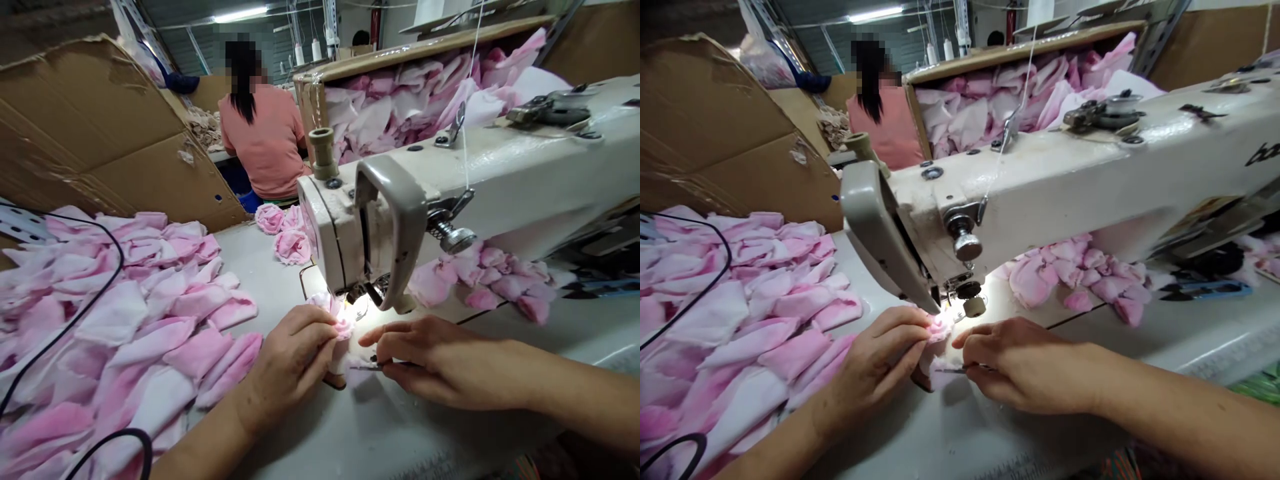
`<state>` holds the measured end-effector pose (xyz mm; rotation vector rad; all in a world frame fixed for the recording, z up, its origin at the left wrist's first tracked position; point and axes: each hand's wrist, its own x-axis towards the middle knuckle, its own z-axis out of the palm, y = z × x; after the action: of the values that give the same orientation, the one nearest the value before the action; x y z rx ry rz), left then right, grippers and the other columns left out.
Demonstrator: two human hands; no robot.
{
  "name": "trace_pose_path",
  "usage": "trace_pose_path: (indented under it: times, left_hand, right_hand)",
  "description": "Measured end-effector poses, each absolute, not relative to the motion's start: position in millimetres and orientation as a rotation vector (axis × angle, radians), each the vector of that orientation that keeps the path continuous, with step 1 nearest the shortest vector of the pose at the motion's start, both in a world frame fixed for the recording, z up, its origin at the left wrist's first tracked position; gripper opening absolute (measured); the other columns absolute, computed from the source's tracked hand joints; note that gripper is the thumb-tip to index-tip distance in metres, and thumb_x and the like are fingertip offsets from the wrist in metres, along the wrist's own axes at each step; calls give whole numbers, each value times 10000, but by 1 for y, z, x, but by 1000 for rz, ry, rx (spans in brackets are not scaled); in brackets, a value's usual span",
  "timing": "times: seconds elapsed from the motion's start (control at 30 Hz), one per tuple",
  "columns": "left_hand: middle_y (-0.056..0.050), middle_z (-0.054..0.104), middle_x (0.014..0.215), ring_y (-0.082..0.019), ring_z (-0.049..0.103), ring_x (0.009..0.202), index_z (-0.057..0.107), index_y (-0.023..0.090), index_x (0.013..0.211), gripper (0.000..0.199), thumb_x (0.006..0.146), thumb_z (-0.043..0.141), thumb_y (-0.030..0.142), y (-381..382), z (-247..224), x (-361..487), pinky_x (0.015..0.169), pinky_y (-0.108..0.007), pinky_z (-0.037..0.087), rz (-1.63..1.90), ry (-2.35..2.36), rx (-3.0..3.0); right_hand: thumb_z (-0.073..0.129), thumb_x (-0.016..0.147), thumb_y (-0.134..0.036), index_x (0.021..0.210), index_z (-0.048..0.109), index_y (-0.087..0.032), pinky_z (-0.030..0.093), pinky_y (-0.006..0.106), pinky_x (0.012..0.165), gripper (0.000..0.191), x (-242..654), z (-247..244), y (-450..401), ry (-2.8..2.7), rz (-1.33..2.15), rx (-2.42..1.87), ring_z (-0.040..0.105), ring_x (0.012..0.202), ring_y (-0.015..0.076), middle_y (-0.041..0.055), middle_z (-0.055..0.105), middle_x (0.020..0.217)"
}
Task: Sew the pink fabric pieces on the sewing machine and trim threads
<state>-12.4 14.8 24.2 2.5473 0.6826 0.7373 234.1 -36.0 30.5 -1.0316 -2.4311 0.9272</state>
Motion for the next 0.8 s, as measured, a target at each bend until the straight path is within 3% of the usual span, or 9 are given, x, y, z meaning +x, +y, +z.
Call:
trace_pose_path:
  times: [0.1,0.23,0.4,0.57,0.8]
  left_hand:
    - [-75,605,1031,-176,582,991,627,187,1001,179,903,504,102,7,32,-19,850,-290,491,846,823,2429]
    - [-42,603,849,-141,593,763,619,181,919,145,937,491,246,-15,38,-18,666,-237,477,694,992,2042]
    - [-21,539,768,-133,493,686,621,155,849,251,825,635,404,-42,30,-8,592,-224,391,522,1035,1716]
    - [15,457,670,-103,399,618,603,144,790,246,816,646,385,-49,22,-1,564,-211,326,624,1069,1478]
    - [25,461,634,-94,396,590,577,148,729,207,784,668,326,-52,20,2,545,-199,322,668,1139,1455]
  right_hand:
    - [482,921,-211,929,630,-201,491,296,763,149,234,35,-47,-2439,947,-1108,650,898,197,66,682,1008]
    - [457,931,-197,955,632,-185,493,301,804,177,234,37,-56,-2398,942,-1064,654,900,188,76,677,1019]
    - [436,942,-179,1013,611,-163,494,283,789,189,232,36,-58,-2335,900,-972,646,903,173,91,655,1088]
    - [423,947,-163,988,589,-170,497,291,811,172,229,32,-62,-2309,887,-937,633,946,179,100,642,1089]
    - [414,954,-180,997,571,-182,498,295,810,163,228,31,-67,-2338,821,-952,626,956,184,80,638,1047]
